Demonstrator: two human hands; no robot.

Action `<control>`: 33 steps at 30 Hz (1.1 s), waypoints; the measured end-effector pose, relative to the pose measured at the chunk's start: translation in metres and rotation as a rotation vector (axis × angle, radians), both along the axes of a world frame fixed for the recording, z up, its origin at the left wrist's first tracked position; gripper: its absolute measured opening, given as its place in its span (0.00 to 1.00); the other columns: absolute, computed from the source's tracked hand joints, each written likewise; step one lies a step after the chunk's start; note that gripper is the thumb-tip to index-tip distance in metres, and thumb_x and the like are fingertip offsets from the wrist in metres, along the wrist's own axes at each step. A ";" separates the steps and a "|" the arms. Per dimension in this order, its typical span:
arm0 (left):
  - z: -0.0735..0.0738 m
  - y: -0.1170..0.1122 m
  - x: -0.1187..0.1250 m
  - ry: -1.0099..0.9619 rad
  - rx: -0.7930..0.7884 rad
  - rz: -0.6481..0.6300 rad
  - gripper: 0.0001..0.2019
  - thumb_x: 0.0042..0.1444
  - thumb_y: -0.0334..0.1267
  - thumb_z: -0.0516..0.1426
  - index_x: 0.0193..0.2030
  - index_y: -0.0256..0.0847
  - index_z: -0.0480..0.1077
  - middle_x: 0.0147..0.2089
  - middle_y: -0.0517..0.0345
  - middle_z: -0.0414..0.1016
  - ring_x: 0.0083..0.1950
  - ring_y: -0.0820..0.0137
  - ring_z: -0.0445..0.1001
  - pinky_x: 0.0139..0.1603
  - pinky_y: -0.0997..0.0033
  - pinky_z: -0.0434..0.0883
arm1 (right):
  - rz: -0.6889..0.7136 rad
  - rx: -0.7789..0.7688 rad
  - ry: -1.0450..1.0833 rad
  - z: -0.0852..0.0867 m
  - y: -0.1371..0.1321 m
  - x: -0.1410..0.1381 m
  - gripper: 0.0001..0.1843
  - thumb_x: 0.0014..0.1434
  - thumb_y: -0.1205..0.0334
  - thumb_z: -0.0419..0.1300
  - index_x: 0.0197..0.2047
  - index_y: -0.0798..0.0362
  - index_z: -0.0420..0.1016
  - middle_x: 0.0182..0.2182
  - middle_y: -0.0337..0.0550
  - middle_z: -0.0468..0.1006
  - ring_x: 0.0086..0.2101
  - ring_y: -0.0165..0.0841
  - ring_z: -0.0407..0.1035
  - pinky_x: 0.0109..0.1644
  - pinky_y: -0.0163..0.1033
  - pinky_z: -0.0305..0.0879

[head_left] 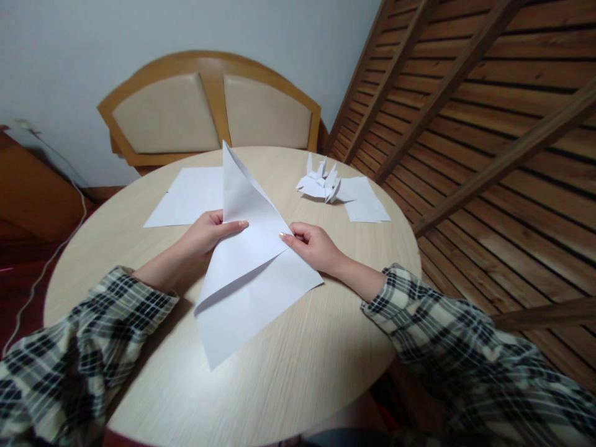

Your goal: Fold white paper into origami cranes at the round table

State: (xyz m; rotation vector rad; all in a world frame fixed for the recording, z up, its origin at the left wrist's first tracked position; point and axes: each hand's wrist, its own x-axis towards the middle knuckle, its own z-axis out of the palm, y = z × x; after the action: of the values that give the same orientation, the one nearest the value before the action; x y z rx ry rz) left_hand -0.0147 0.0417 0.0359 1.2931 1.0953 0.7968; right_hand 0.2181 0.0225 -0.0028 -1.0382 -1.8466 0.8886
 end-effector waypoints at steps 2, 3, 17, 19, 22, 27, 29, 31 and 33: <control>0.000 -0.001 0.001 0.009 -0.004 0.009 0.16 0.52 0.42 0.64 0.45 0.35 0.75 0.34 0.49 0.82 0.32 0.63 0.80 0.32 0.67 0.77 | 0.000 -0.073 0.025 -0.002 0.002 0.000 0.19 0.60 0.49 0.57 0.25 0.52 0.61 0.22 0.33 0.58 0.24 0.26 0.54 0.26 0.34 0.48; 0.000 -0.001 0.001 0.009 -0.010 0.008 0.17 0.52 0.42 0.65 0.45 0.34 0.75 0.34 0.48 0.82 0.32 0.62 0.80 0.32 0.67 0.77 | 0.004 -0.111 0.041 -0.003 0.003 0.000 0.18 0.60 0.49 0.57 0.25 0.52 0.62 0.22 0.33 0.60 0.24 0.26 0.55 0.26 0.34 0.48; -0.005 0.000 0.003 0.018 -0.101 -0.067 0.16 0.52 0.42 0.65 0.44 0.33 0.75 0.38 0.44 0.82 0.33 0.62 0.80 0.32 0.66 0.76 | 0.120 -0.498 0.294 -0.002 0.007 0.005 0.17 0.54 0.48 0.65 0.34 0.55 0.71 0.28 0.39 0.75 0.27 0.28 0.68 0.28 0.33 0.61; -0.008 -0.001 0.004 0.006 -0.123 -0.128 0.17 0.52 0.42 0.66 0.46 0.34 0.76 0.38 0.45 0.82 0.34 0.61 0.80 0.34 0.66 0.77 | 0.123 -0.495 0.301 -0.002 0.007 0.004 0.17 0.53 0.49 0.66 0.35 0.55 0.72 0.29 0.40 0.77 0.29 0.29 0.69 0.30 0.33 0.63; -0.011 -0.006 0.009 0.008 -0.144 -0.216 0.19 0.51 0.43 0.66 0.47 0.35 0.76 0.40 0.45 0.82 0.35 0.62 0.81 0.35 0.66 0.76 | 0.130 -0.491 0.316 -0.002 0.007 0.003 0.18 0.52 0.49 0.67 0.38 0.55 0.74 0.32 0.42 0.79 0.32 0.31 0.71 0.33 0.35 0.66; -0.010 -0.014 0.017 0.088 -0.171 -0.238 0.20 0.49 0.44 0.67 0.45 0.33 0.76 0.40 0.44 0.82 0.33 0.61 0.80 0.33 0.65 0.76 | 0.086 -0.469 0.323 -0.002 0.006 0.000 0.19 0.54 0.46 0.65 0.36 0.55 0.74 0.31 0.42 0.78 0.30 0.31 0.70 0.31 0.35 0.66; -0.009 -0.015 0.019 0.089 -0.178 -0.237 0.20 0.49 0.44 0.67 0.45 0.33 0.76 0.40 0.44 0.82 0.33 0.61 0.80 0.33 0.65 0.75 | 0.060 -0.422 0.301 -0.001 0.006 0.000 0.19 0.55 0.45 0.63 0.34 0.55 0.73 0.29 0.41 0.77 0.28 0.31 0.69 0.29 0.35 0.64; -0.010 -0.015 0.019 0.075 -0.184 -0.234 0.20 0.50 0.45 0.67 0.45 0.34 0.76 0.41 0.44 0.82 0.34 0.62 0.80 0.33 0.66 0.75 | 0.026 -0.370 0.264 -0.001 0.005 -0.001 0.20 0.55 0.44 0.63 0.33 0.55 0.72 0.27 0.40 0.74 0.26 0.30 0.66 0.27 0.34 0.61; -0.010 -0.014 0.018 0.064 -0.195 -0.232 0.19 0.50 0.45 0.67 0.45 0.34 0.76 0.41 0.45 0.82 0.34 0.62 0.80 0.32 0.67 0.75 | -0.005 -0.324 0.226 -0.002 0.005 0.000 0.20 0.55 0.43 0.62 0.32 0.55 0.71 0.25 0.38 0.72 0.25 0.29 0.64 0.25 0.34 0.59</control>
State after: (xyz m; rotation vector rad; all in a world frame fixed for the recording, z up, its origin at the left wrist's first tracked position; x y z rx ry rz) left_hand 0.0034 0.0272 0.0258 1.2586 1.0239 0.4671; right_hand 0.2176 0.0280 -0.0048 -1.0850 -1.5430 1.2768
